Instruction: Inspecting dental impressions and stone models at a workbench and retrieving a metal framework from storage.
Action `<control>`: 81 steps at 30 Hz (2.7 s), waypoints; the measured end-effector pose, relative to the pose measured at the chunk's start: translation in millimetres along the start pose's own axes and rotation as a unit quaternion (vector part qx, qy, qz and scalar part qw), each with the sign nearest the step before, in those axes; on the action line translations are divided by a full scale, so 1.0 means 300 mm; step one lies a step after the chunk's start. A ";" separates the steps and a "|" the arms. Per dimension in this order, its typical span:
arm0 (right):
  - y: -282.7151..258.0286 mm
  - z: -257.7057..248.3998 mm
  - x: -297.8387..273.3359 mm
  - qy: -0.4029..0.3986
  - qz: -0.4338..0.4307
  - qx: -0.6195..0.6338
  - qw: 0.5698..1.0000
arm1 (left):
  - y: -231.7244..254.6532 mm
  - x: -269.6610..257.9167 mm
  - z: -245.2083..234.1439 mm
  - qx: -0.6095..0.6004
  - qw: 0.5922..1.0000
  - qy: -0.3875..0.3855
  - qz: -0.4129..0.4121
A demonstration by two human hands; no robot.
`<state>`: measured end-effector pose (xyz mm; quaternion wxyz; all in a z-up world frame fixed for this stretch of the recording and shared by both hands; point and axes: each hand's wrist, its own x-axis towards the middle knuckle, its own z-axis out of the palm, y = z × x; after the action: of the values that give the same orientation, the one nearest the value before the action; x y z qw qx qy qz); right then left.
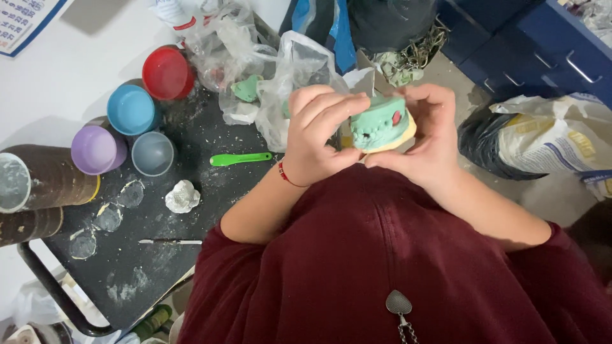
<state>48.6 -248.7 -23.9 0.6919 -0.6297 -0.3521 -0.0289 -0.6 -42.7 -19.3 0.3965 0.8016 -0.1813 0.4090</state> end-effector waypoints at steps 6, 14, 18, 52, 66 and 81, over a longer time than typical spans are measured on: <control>-0.091 -0.026 0.097 -0.083 -0.129 -0.054 0.987 | 0.030 0.032 -0.018 -0.071 0.997 -0.013 0.004; -0.095 -0.020 0.124 -0.100 -0.145 -0.028 0.984 | 0.012 0.023 -0.015 -0.077 0.997 -0.016 0.006; -0.082 -0.023 0.133 -0.120 -0.125 -0.033 0.984 | 0.012 0.025 -0.018 -0.061 0.998 -0.004 0.006; 0.155 -0.180 -0.180 -0.119 0.119 -0.322 0.932 | -1.153 -0.203 -0.417 0.513 0.797 -0.254 -0.191; 0.159 -0.136 -0.180 -0.099 0.100 -0.316 0.938 | -1.100 -0.241 -0.442 0.577 0.805 -0.138 0.012; 0.142 -0.208 -0.227 -0.023 0.234 -0.371 0.898 | -0.860 -0.148 -0.522 0.479 0.854 -0.137 -0.148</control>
<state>46.2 -323.1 -93.4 0.3867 -0.9054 -0.1744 0.0194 51.3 238.4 -125.7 -0.0099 0.9578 0.1055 0.2673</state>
